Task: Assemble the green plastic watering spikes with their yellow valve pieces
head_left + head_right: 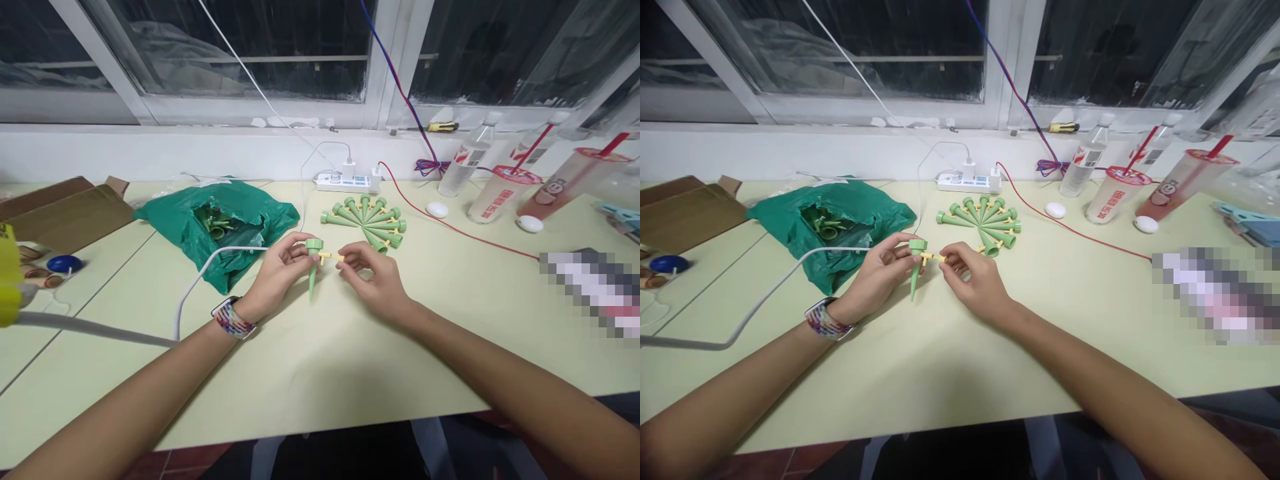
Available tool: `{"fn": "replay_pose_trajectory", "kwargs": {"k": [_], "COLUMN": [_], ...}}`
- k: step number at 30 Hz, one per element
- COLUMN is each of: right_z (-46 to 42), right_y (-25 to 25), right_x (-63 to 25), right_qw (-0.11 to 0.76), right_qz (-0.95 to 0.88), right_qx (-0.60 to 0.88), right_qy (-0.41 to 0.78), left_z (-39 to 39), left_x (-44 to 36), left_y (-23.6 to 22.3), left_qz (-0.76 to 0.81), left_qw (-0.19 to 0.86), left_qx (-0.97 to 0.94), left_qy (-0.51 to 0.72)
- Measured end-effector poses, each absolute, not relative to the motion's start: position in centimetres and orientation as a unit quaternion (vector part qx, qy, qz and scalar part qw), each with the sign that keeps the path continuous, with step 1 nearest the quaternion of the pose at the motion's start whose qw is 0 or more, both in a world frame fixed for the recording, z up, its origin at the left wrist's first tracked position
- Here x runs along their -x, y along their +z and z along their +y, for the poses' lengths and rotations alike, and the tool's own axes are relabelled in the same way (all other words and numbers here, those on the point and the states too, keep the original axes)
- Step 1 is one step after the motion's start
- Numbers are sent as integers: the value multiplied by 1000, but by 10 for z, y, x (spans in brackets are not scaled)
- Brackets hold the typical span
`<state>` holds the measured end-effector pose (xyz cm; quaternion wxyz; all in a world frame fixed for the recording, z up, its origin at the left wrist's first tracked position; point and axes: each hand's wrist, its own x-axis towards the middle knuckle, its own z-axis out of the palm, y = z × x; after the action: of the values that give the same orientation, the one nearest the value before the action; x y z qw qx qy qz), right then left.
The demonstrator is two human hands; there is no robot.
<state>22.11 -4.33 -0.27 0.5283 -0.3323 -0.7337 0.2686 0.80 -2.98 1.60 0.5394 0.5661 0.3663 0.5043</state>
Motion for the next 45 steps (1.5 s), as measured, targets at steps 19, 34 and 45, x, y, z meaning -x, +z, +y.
{"fn": "replay_pose_trajectory", "kwargs": {"k": [19,34,45], "right_z": [-46,-46,-49], "right_y": [1,0,3], "right_x": [-220,-219,-222], "right_qw": [521,524,537], "right_qz": [-760,-727,-773], "right_qx": [322,345,283], "right_qy": [218,279,185], "left_z": [-37,-44,-47], "left_x": [-14,-18,-17], "left_y": [16,19,25], "left_qz": [368,394,382], "left_qw": [571,543,570], "left_qx": [-563,-575,-586], "left_qy": [471,468,431]}}
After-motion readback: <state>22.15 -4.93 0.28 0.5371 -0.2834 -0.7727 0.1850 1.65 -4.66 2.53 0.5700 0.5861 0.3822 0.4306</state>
